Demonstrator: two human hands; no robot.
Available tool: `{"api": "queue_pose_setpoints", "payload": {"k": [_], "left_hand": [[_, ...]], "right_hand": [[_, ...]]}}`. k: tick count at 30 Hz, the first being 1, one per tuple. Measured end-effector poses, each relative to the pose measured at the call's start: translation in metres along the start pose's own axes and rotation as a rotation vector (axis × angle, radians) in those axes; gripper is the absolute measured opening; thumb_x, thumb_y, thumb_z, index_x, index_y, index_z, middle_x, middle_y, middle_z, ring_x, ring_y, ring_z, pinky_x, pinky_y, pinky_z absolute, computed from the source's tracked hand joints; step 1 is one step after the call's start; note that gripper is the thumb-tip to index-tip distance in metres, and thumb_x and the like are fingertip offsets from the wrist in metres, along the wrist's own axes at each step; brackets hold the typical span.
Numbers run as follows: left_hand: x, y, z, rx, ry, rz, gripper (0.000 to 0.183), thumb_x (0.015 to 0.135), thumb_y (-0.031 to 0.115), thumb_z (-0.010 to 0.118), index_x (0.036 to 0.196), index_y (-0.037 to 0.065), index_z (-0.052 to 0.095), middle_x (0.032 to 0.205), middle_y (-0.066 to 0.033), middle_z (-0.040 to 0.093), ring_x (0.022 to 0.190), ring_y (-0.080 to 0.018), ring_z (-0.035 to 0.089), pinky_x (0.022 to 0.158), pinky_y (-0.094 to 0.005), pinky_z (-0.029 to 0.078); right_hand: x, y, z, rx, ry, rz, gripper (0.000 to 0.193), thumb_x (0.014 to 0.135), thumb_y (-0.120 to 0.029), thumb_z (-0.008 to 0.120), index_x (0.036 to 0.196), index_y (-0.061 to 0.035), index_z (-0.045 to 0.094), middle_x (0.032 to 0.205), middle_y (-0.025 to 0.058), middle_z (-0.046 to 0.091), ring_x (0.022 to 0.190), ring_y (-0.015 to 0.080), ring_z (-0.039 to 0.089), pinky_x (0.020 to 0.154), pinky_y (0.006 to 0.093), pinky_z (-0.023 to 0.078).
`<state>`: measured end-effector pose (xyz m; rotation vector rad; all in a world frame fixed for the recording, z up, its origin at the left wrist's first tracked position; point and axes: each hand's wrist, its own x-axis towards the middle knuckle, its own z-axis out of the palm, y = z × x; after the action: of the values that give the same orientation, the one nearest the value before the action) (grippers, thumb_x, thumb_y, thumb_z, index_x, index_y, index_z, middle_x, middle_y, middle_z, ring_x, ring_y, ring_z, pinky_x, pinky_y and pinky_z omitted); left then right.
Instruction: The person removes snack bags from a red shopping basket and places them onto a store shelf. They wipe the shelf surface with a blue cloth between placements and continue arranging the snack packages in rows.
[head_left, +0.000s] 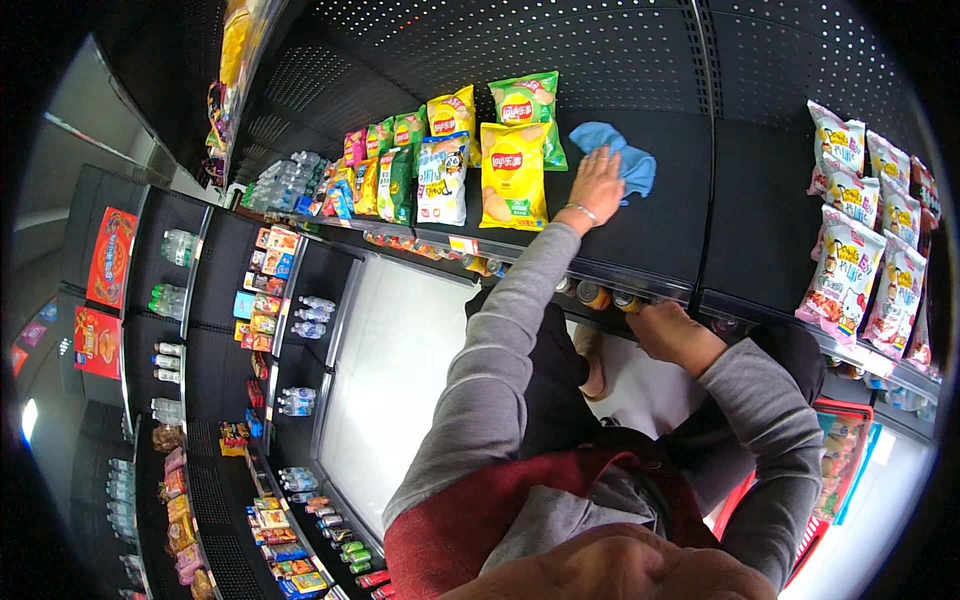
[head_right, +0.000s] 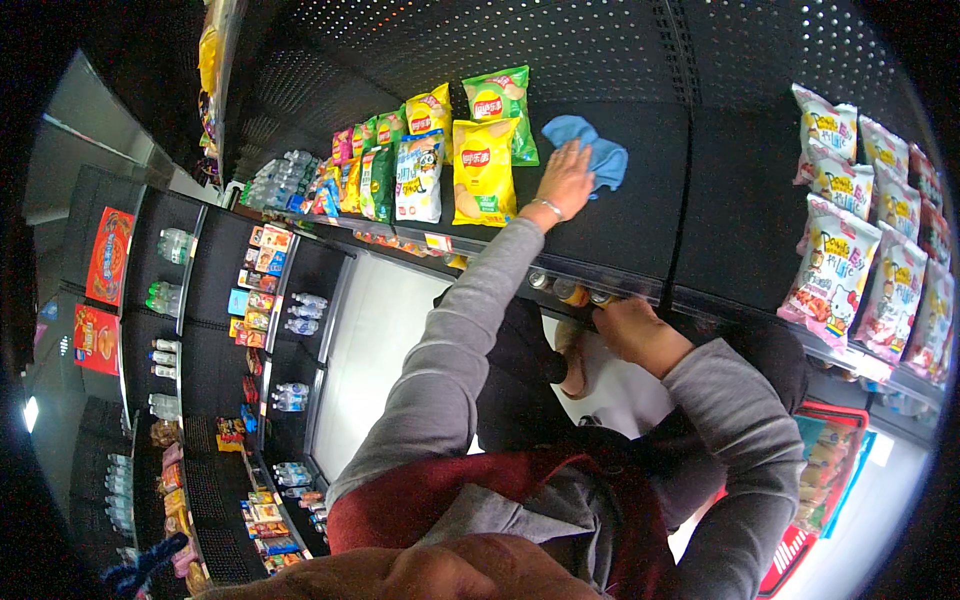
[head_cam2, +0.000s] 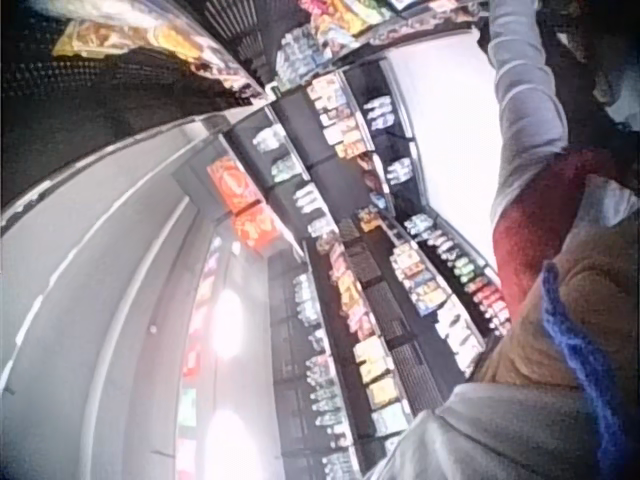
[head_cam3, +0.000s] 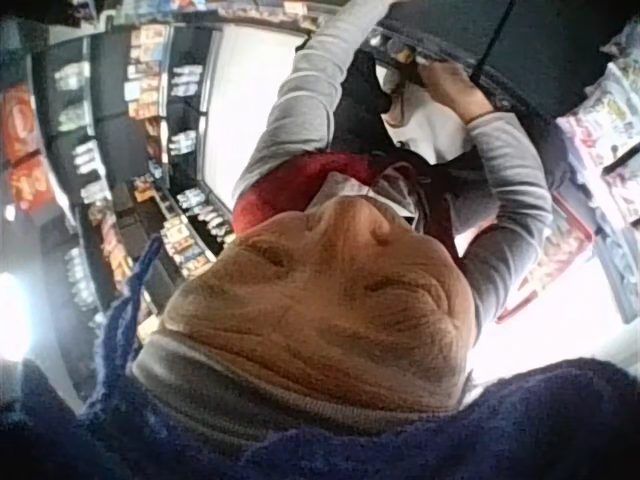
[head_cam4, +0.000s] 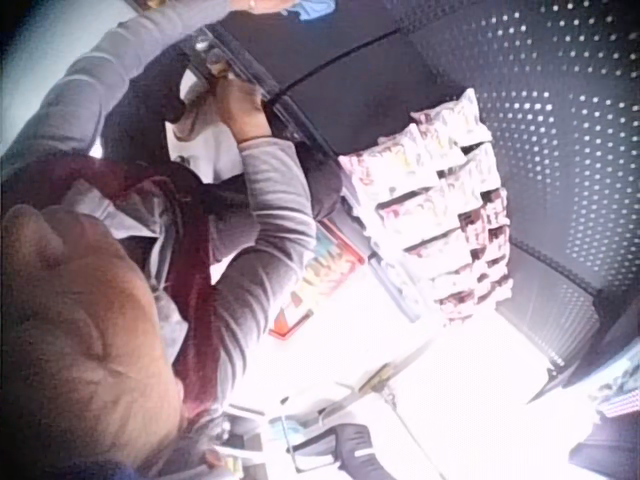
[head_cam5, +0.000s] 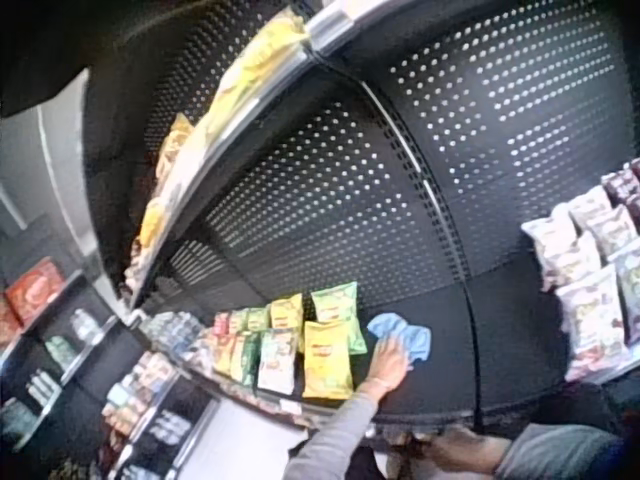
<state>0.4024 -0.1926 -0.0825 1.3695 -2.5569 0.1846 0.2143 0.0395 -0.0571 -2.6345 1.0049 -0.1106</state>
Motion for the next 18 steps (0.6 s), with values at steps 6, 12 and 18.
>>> {"api": "queue_pose_setpoints", "payload": {"k": [6, 12, 18], "left_hand": [[-0.039, -0.064, -0.015, 0.022, -0.04, -0.015, 0.055, 0.097, 0.023, 0.053, 0.145, -0.003, 0.042, 0.153, -0.0292, 0.037, 0.141, -0.0445, 0.036, 0.119, -0.049, 0.028], [-0.061, -0.092, -0.022, 0.047, -0.053, -0.025, 0.055, 0.096, 0.022, 0.054, 0.145, -0.002, 0.044, 0.152, -0.0295, 0.038, 0.142, -0.0438, 0.036, 0.12, -0.0475, 0.027], [-0.074, -0.038, -0.026, -0.046, -0.106, 0.135, 0.065, 0.099, 0.028, 0.051, 0.152, -0.002, 0.03, 0.155, -0.0334, 0.029, 0.145, -0.0475, 0.028, 0.121, -0.0498, 0.021]], "right_hand": [[0.002, 0.004, 0.008, 0.068, 0.128, -0.028, 0.009, 0.074, -0.006, 0.067, 0.083, -0.003, 0.071, 0.077, 0.0189, 0.07, 0.074, 0.035, 0.072, 0.065, 0.0458, 0.056], [0.0, 0.01, 0.018, 0.018, 0.086, -0.038, 0.01, 0.076, -0.008, 0.066, 0.08, -0.0025, 0.072, 0.076, 0.0189, 0.07, 0.073, 0.0344, 0.072, 0.065, 0.0439, 0.056], [-0.003, 0.004, 0.028, -0.048, 0.135, -0.072, 0.01, 0.077, -0.013, 0.067, 0.076, -0.0045, 0.072, 0.069, 0.0109, 0.07, 0.069, 0.0283, 0.072, 0.059, 0.0427, 0.055]]}}
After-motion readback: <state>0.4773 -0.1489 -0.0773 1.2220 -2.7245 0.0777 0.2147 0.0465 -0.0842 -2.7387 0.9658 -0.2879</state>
